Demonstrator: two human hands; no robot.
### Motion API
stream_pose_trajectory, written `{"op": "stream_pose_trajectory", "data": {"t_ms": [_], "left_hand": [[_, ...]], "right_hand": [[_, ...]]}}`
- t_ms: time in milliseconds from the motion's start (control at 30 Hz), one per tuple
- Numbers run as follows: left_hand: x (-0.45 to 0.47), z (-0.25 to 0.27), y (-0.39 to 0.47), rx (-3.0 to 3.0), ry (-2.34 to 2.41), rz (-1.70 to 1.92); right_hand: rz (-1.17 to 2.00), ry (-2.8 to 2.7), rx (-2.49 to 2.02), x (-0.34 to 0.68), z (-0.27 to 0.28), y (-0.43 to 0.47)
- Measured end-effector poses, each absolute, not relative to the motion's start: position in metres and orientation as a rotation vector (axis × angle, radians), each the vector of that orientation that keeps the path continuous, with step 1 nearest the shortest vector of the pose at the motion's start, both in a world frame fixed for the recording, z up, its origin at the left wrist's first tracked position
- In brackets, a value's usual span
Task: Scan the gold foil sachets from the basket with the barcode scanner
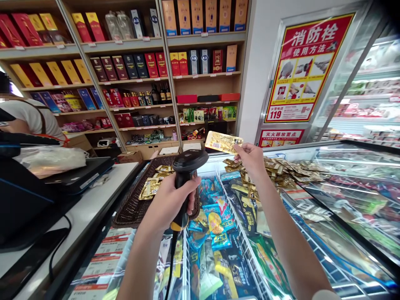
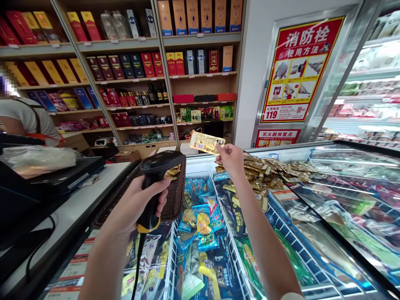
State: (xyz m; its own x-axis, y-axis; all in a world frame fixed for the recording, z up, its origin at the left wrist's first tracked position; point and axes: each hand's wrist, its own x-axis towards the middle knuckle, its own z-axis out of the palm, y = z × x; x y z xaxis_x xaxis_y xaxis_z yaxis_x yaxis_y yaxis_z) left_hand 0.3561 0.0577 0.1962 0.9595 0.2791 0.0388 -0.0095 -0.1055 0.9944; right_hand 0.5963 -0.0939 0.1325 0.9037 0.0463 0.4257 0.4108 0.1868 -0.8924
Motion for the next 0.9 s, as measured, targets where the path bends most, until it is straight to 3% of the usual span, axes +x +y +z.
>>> {"op": "stream_pose_trajectory", "data": {"t_ms": [233,467,667,900], "left_hand": [[0.354,0.200,0.058,1.650,0.206,0.252],[0.354,0.203,0.061,1.683,0.217,0.291],[0.350,0.204,0.065,1.713,0.211,0.303],[0.346,0.206,0.064,1.705,0.207,0.302]], "right_hand": [[-0.186,-0.412,-1.446,0.602,0.129,-0.098],[0.269,-0.299,-1.794,0.631,0.102,-0.122],[-0.237,0.103,-1.242,0.674,0.076,-0.164],[-0.032,0.144,-1.151,0.677,0.063,-0.159]]}}
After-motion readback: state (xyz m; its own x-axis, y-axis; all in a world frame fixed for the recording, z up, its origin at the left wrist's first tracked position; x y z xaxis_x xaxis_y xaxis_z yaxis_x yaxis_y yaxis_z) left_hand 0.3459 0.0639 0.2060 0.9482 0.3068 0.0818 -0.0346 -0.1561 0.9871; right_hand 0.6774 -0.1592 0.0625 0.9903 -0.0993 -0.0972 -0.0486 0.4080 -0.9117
